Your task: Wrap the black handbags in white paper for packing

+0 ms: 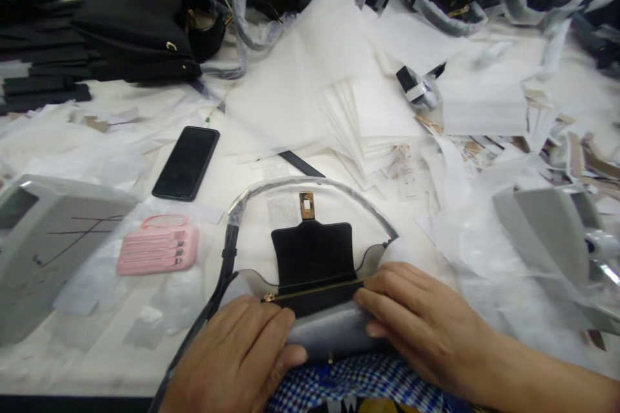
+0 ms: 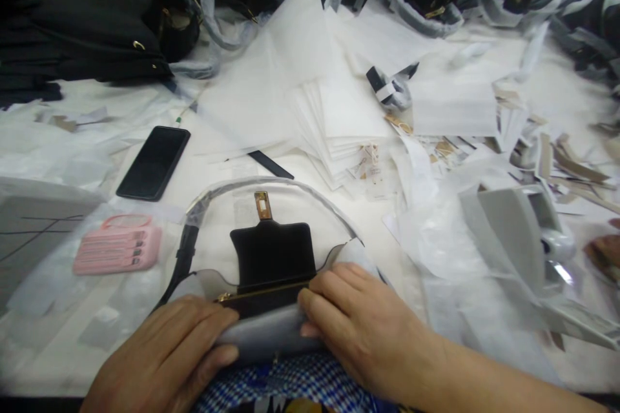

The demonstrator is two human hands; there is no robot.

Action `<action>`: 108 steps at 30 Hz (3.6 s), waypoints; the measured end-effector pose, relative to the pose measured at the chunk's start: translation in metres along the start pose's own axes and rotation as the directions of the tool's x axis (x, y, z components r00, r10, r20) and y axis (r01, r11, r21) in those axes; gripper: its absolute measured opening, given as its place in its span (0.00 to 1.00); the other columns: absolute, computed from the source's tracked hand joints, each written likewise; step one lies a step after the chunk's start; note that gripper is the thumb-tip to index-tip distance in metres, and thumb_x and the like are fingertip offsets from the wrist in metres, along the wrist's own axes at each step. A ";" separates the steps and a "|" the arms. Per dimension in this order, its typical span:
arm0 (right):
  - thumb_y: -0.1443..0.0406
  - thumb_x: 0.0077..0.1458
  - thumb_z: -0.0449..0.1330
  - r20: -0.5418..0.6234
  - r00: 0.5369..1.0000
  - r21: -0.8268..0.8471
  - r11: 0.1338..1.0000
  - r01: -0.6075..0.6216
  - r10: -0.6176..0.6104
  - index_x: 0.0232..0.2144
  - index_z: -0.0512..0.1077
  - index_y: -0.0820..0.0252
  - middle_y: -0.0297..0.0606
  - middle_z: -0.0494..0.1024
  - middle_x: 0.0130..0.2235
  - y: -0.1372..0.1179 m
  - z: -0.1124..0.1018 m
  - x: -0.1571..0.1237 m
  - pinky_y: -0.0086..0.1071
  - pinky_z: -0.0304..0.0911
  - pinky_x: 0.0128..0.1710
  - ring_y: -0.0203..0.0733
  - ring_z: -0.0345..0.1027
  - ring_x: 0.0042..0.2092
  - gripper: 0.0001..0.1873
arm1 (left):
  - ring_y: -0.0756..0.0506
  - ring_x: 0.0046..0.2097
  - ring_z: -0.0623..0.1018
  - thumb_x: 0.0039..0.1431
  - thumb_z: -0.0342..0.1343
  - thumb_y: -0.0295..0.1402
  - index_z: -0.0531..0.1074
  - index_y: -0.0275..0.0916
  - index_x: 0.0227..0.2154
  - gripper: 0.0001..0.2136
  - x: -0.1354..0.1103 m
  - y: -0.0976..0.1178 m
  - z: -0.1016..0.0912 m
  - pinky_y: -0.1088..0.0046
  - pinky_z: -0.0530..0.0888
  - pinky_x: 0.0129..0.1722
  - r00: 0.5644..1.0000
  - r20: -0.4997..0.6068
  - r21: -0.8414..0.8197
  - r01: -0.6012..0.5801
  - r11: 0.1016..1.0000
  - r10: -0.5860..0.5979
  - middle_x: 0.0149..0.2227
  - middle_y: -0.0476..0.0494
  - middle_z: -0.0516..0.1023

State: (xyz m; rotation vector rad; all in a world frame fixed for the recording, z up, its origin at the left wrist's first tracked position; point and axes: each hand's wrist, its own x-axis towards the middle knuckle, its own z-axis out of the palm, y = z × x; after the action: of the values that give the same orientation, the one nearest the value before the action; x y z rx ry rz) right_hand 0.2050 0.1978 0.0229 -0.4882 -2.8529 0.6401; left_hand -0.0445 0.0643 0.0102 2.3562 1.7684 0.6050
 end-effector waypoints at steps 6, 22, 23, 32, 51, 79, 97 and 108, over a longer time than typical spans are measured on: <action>0.66 0.67 0.51 0.155 0.976 -0.024 0.988 -0.153 0.155 0.64 0.60 0.55 0.41 0.77 0.44 0.011 0.019 0.008 0.30 0.66 0.27 0.37 0.72 0.31 0.25 | 0.48 0.31 0.79 0.72 0.43 0.39 0.73 0.39 0.46 0.15 0.009 -0.007 0.024 0.70 0.71 0.29 0.997 -0.041 0.135 0.064 0.989 -0.059 0.38 0.47 0.83; 0.71 0.60 0.54 0.198 0.963 -0.238 0.962 -0.134 0.183 0.67 0.56 0.47 0.42 0.69 0.62 0.013 0.038 0.016 0.30 0.66 0.27 0.37 0.75 0.33 0.34 | 0.43 0.55 0.75 0.71 0.42 0.32 0.74 0.39 0.52 0.16 -0.007 0.014 0.039 0.62 0.61 0.63 0.999 0.041 0.129 -0.038 0.991 0.033 0.51 0.45 0.80; 0.71 0.61 0.54 0.196 0.964 -0.235 0.963 -0.131 0.180 0.67 0.55 0.48 0.43 0.68 0.62 0.013 0.038 0.016 0.30 0.66 0.28 0.38 0.76 0.34 0.34 | 0.41 0.59 0.72 0.71 0.44 0.37 0.71 0.38 0.55 0.18 -0.010 0.016 0.037 0.59 0.56 0.66 0.996 0.088 0.124 -0.031 0.992 0.020 0.54 0.45 0.78; 0.68 0.66 0.50 0.126 0.979 -0.223 0.966 -0.128 0.159 0.69 0.53 0.49 0.42 0.68 0.62 0.011 0.043 0.012 0.31 0.68 0.32 0.39 0.76 0.38 0.30 | 0.29 0.70 0.51 0.59 0.48 0.61 0.51 0.51 0.68 0.38 -0.033 0.021 0.038 0.36 0.37 0.66 0.961 0.277 0.176 -0.072 0.982 0.020 0.70 0.43 0.55; 0.55 0.66 0.55 0.042 0.989 -0.088 0.987 -0.135 0.139 0.62 0.66 0.59 0.51 0.67 0.64 -0.008 0.034 -0.006 0.50 0.54 0.65 0.51 0.60 0.65 0.26 | 0.28 0.68 0.56 0.57 0.52 0.59 0.56 0.52 0.66 0.36 -0.037 0.017 0.053 0.34 0.48 0.64 0.988 0.144 0.195 -0.086 0.977 0.059 0.68 0.39 0.60; 0.71 0.65 0.54 -0.197 0.944 0.197 0.933 0.301 -0.264 0.56 0.73 0.56 0.43 0.76 0.56 0.000 0.079 -0.031 0.41 0.65 0.62 0.43 0.66 0.62 0.20 | 0.32 0.56 0.75 0.56 0.61 0.52 0.71 0.35 0.52 0.28 -0.052 0.033 0.060 0.38 0.61 0.63 0.971 -0.209 0.213 -0.070 0.975 0.115 0.47 0.37 0.80; 0.66 0.64 0.58 0.131 0.926 -0.170 0.912 0.372 -0.354 0.42 0.78 0.57 0.36 0.79 0.46 -0.016 0.050 0.001 0.29 0.66 0.42 0.39 0.71 0.45 0.09 | 0.46 0.57 0.76 0.69 0.45 0.26 0.69 0.36 0.58 0.17 -0.067 0.036 0.079 0.69 0.75 0.56 0.842 -0.287 0.222 -0.405 0.887 0.456 0.55 0.43 0.78; 0.65 0.57 0.60 0.128 0.966 -0.179 0.952 0.247 -0.227 0.38 0.74 0.63 0.42 0.78 0.37 -0.028 0.055 0.005 0.32 0.66 0.36 0.42 0.70 0.38 0.08 | 0.45 0.53 0.79 0.69 0.48 0.30 0.72 0.36 0.55 0.16 -0.061 0.026 0.077 0.72 0.72 0.56 0.834 -0.223 0.154 -0.480 0.863 0.504 0.53 0.41 0.79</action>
State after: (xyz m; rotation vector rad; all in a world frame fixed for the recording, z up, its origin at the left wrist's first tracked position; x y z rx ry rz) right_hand 0.1795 0.1543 -0.0135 -0.1340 -3.0252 0.3570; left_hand -0.0050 0.0088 -0.0659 2.9398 1.2686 0.9508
